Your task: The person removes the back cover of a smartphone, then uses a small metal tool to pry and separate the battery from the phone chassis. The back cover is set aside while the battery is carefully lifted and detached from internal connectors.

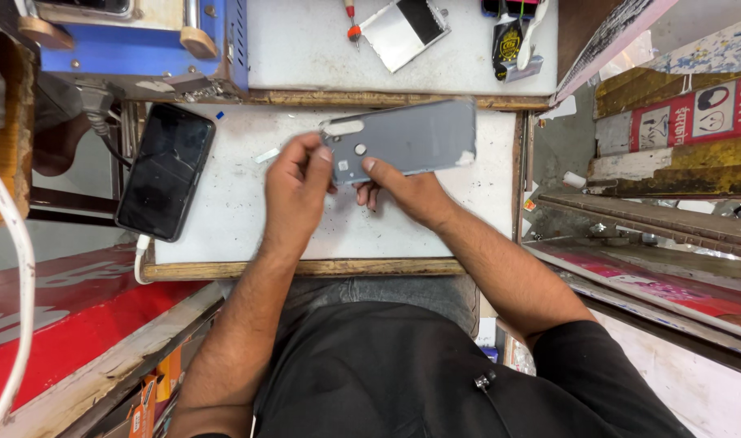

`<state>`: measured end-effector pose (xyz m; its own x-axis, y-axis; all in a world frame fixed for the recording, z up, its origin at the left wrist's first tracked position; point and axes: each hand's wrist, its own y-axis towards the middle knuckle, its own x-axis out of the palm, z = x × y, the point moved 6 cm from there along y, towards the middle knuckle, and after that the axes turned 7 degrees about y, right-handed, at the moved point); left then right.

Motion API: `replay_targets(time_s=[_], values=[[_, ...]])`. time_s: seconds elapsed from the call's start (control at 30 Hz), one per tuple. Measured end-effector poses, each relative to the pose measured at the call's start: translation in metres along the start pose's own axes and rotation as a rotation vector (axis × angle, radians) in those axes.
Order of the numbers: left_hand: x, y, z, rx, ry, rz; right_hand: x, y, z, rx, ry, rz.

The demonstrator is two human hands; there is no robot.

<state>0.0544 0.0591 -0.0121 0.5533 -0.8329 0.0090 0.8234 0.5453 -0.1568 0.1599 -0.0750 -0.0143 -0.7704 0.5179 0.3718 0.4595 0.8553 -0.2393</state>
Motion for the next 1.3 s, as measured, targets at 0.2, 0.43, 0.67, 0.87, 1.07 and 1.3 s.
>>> replay_targets(time_s=[0.2, 0.43, 0.67, 0.87, 1.07, 1.3], values=[[0.008, -0.007, 0.01, 0.143, 0.301, 0.009, 0.007, -0.001, -0.001, 0.0, -0.086, -0.036], [0.006, 0.004, 0.008, 0.119, 0.313, 0.018, 0.012, 0.001, 0.005, 0.037, -0.165, -0.129], [0.014, -0.004, 0.022, 0.155, -0.006, -0.201, 0.005, -0.004, -0.012, -0.095, -0.038, -0.007], [0.008, 0.0, 0.019, 0.247, 0.283, 0.025, 0.016, 0.002, 0.001, 0.0, -0.06, -0.156], [0.004, 0.015, 0.01, 0.174, 0.334, 0.075, 0.018, 0.001, 0.004, 0.017, -0.131, -0.183], [0.016, 0.002, 0.021, 0.21, 0.039, -0.17, 0.005, -0.003, -0.011, -0.088, -0.062, -0.002]])
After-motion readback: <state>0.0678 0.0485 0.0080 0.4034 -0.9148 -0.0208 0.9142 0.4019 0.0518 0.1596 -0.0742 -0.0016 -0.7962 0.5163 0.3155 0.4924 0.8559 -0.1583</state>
